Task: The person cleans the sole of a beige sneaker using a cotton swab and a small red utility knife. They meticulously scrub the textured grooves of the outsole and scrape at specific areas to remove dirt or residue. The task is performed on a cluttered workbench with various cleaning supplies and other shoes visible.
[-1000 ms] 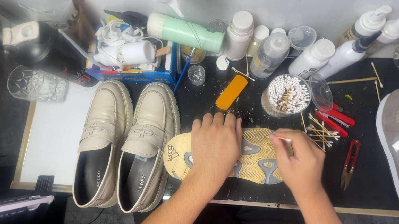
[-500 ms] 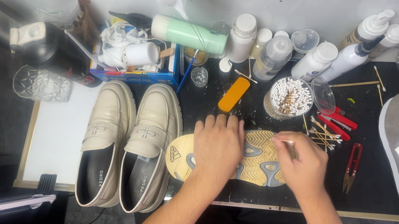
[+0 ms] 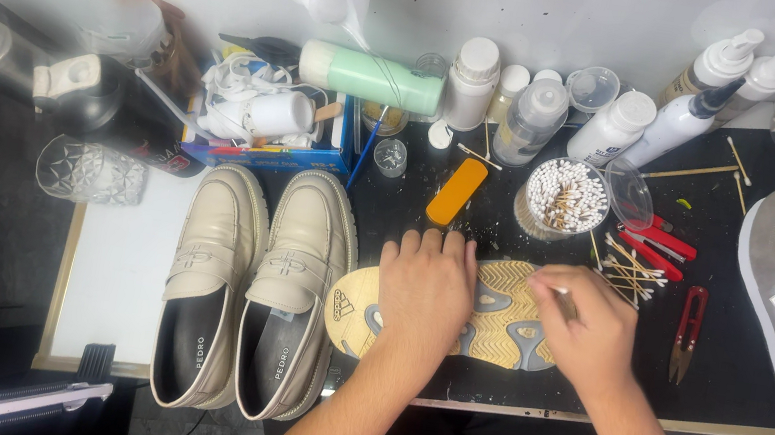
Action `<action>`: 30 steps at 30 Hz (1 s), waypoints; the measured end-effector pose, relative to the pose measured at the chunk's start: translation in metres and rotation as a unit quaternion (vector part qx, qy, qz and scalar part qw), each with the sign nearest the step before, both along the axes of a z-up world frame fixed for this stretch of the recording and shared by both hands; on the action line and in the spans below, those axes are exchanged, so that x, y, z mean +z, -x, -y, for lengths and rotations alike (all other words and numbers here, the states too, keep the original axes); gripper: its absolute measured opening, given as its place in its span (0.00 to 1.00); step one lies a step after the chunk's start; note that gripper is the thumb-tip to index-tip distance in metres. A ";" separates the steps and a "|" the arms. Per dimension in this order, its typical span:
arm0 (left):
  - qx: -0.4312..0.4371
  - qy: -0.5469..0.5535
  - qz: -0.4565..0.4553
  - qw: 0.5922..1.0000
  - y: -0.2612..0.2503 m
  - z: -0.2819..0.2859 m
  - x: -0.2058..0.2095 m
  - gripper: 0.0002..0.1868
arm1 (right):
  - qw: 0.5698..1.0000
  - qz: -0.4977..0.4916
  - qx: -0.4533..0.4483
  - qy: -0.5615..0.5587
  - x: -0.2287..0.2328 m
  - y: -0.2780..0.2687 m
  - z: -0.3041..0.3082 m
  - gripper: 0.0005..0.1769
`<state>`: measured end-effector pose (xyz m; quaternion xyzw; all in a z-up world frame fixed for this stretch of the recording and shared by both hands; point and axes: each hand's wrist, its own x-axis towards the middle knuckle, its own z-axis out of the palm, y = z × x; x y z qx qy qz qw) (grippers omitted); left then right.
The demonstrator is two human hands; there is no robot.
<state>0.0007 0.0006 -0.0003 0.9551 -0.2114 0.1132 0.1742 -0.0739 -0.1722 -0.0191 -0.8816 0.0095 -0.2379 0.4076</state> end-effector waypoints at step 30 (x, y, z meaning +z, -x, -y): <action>-0.006 0.006 0.019 1.000 0.002 -0.002 -0.001 0.15 | 0.996 -0.053 0.002 -0.072 -0.012 0.001 0.003 0.06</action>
